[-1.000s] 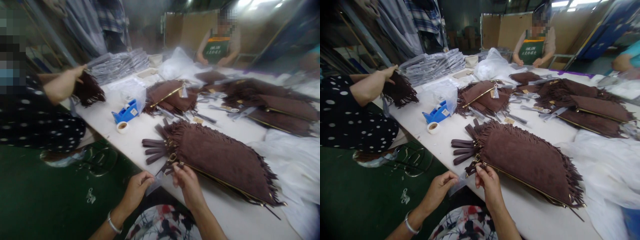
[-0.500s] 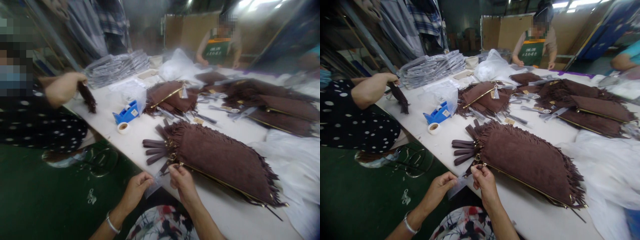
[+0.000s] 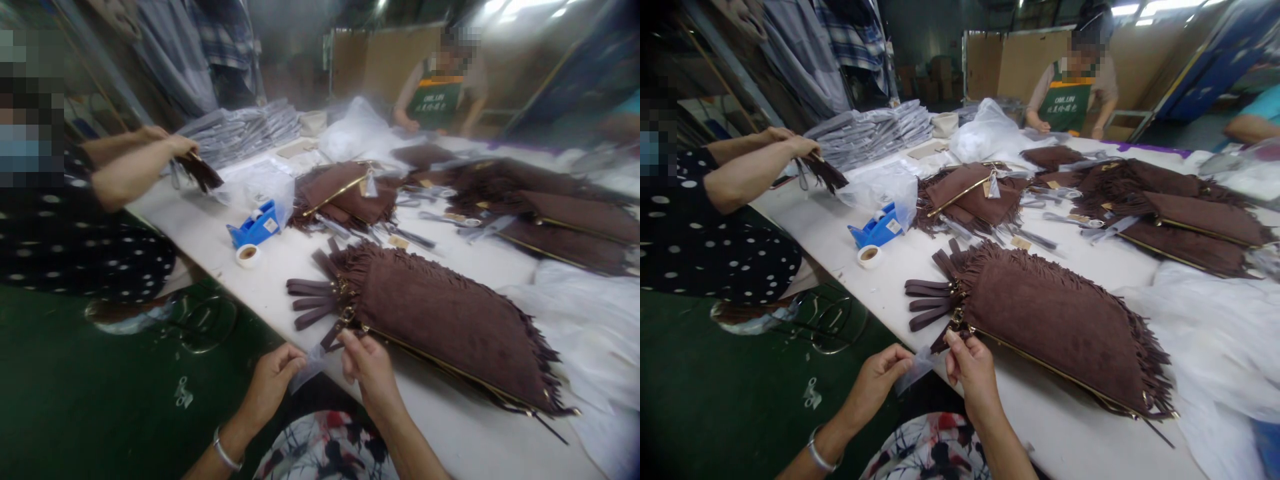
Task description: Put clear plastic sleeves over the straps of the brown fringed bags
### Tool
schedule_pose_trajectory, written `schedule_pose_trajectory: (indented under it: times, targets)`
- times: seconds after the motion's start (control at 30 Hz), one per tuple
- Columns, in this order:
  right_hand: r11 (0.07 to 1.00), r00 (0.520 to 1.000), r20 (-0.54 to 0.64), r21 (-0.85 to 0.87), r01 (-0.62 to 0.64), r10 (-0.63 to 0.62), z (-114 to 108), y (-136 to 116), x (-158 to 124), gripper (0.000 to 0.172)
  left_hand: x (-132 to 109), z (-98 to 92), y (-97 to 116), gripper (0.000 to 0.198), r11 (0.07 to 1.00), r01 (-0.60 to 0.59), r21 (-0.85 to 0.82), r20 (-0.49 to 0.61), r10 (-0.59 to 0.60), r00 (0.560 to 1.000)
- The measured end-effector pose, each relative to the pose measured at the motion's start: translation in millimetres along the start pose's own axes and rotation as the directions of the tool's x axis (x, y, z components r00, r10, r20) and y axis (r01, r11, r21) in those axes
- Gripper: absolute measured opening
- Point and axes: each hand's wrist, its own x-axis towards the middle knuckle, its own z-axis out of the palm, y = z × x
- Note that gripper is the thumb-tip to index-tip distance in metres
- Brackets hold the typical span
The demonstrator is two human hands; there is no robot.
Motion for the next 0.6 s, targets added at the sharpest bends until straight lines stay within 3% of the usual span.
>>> schedule_pose_trajectory:
  times: [0.3,0.6]
  targets:
    - [0.995,0.999,-0.007,0.083,-0.051,0.052,4.9,-7.6,-5.7,0.039,-3.1,3.1,1.3,0.022,1.000,-0.009,-0.024,0.004,0.010,1.000]
    - [0.999,0.997,-0.054,0.015,-0.051,0.052,1.1,-2.5,-3.9,0.043,-4.5,8.1,5.3,0.022,0.998,-0.060,0.020,-0.011,0.060,0.998]
